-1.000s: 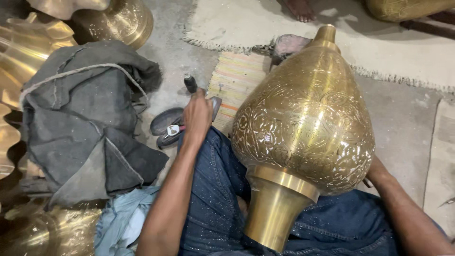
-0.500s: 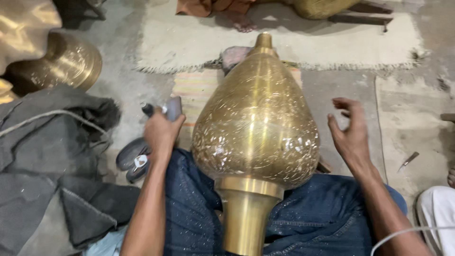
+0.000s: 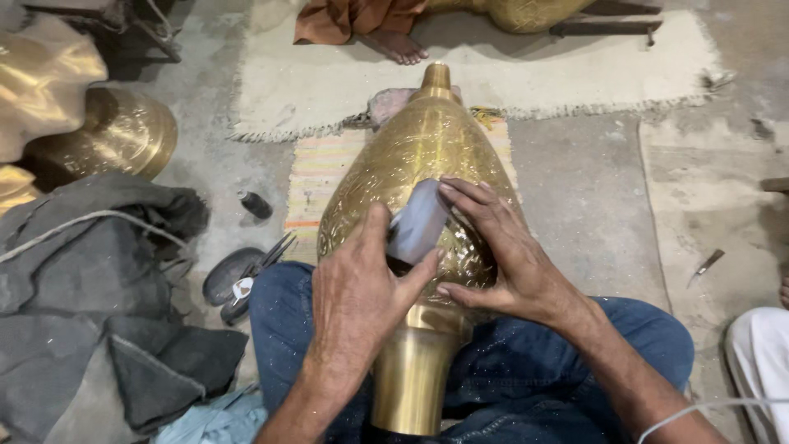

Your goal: The person sits cross-legged on the floor with a large engraved brass vessel on their lap. They hold a steel punch against the engraved surface and strike it with a wooden mallet, repositioning the punch repeatedly to work the pattern, then set the punch aside and rub a sanding block over the vessel surface by hand.

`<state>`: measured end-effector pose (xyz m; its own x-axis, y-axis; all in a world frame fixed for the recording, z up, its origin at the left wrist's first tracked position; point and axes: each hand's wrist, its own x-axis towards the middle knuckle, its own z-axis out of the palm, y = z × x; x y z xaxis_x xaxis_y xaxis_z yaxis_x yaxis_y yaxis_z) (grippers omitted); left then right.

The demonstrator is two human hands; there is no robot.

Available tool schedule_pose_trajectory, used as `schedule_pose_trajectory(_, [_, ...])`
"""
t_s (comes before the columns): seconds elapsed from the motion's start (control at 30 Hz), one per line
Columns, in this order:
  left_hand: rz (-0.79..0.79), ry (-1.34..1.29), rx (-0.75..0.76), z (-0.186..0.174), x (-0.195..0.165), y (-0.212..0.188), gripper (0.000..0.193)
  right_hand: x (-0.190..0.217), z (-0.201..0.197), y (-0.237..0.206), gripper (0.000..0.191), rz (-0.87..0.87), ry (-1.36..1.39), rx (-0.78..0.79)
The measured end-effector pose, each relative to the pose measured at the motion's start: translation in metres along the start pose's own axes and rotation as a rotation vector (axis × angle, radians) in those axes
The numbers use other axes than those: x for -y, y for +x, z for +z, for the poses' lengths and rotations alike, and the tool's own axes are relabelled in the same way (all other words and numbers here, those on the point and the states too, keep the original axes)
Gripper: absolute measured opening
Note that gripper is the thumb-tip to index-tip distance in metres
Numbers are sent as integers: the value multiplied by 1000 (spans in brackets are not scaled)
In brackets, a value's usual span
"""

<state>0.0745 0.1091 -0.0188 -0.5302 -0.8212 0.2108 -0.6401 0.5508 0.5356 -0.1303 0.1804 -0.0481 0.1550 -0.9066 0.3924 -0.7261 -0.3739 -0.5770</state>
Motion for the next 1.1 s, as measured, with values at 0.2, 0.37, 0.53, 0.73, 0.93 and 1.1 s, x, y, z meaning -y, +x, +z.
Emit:
schedule_pose_trajectory(0.2, [100,-260,-113,-26,3,-19,32,-1,22,7,105,35,-81,-167])
schedule_pose_trajectory(0.37, [33,-277,-193,-27,-4,-28,29,6,31,14,102,114,-174,-243])
schedule_pose_trajectory(0.53, [74,-231,-176,-19,-3,-27,23,12,33,16,106,174,-179,-274])
schedule_pose_trajectory(0.73, [176,20,-182,-9,-13,-30,35,6,31,17,110,110,-167,-256])
schedule_pose_trajectory(0.93, [190,124,-144,-9,-22,-35,42,6,31,19,115,119,-108,-238])
schedule_pose_trajectory(1.1, [226,164,-191,-19,-30,-33,41,6,31,20,119,121,-69,-239])
